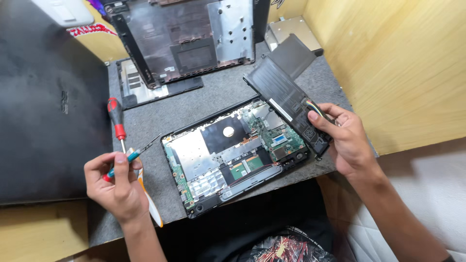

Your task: The person cleans a removed laptop battery with a toothbrush, then brushes the internal chassis and motherboard area. They use a screwdriver to adjust components on the motherboard and handle the battery and screwdriver throughout.

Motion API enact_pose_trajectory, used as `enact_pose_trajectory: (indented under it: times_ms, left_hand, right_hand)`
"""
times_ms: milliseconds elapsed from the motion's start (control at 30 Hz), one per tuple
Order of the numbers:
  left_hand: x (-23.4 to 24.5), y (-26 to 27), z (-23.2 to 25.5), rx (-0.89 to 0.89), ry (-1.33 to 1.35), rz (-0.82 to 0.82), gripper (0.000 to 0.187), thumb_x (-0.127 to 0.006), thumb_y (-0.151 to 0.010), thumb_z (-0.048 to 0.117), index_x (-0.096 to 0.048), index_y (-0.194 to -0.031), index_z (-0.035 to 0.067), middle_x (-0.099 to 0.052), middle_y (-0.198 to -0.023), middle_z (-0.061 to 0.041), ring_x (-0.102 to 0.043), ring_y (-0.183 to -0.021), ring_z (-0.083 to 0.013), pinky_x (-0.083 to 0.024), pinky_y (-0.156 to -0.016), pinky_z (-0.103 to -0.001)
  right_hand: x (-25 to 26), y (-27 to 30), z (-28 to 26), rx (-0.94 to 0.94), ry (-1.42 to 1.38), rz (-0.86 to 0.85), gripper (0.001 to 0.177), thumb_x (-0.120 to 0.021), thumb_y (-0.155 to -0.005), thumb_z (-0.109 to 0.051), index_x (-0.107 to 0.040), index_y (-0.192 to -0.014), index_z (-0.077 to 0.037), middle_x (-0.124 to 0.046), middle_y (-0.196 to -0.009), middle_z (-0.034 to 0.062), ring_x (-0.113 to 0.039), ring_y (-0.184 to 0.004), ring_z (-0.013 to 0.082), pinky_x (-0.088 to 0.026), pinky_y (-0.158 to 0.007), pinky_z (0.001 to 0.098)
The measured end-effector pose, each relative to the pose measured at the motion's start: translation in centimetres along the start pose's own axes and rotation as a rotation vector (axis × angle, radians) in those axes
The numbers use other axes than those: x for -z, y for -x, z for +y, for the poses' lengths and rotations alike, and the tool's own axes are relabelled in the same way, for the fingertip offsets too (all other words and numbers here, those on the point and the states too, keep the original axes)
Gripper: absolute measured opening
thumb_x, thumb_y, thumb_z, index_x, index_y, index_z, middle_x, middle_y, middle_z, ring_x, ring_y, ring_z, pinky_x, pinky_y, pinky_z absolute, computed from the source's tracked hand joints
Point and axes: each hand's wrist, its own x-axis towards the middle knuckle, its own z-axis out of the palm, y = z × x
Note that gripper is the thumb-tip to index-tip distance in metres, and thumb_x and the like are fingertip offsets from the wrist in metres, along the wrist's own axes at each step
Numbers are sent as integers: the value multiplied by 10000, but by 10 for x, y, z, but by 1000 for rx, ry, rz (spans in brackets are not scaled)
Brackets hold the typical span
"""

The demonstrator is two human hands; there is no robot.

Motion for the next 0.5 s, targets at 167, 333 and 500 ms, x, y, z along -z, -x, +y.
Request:
enact_pose_trajectory:
  times_ms: [167,333,500]
  left_hand:
    - [2,2,-5,-22,-18,-12,154,-693,-1016,96,-545,-1043,68,-553,-888,-85,-649,-754,-197,-549,-633,-252]
    - [0,3,-8,-89,-83,-35,165,-680,-1052,73,-522,-1076,35,-560,-960,-86,-628,-750,-215,-540,-649,-265]
    - [-4,1,-11,-19,-129,-51,133,-678,-1038,78,-546,-1047,67,-570,-855,-104,-574,-631,-141,-470,-560,-213]
  right_hand:
    - [28,11,24,274,210,244,237,-792,-837,-113,-692,-1042,-49,-692,-976,15,-614,-878,56,-501,-803,163]
    - [37,26,34,470,312,363,217,-789,-860,-131,-692,-1034,-47,-706,-966,33,-628,-870,94,-503,-838,206]
    - [38,27,39,461,241,352,237,-795,-845,-158,-699,-1029,-44,-693,-938,13,-603,-859,92,-483,-834,199]
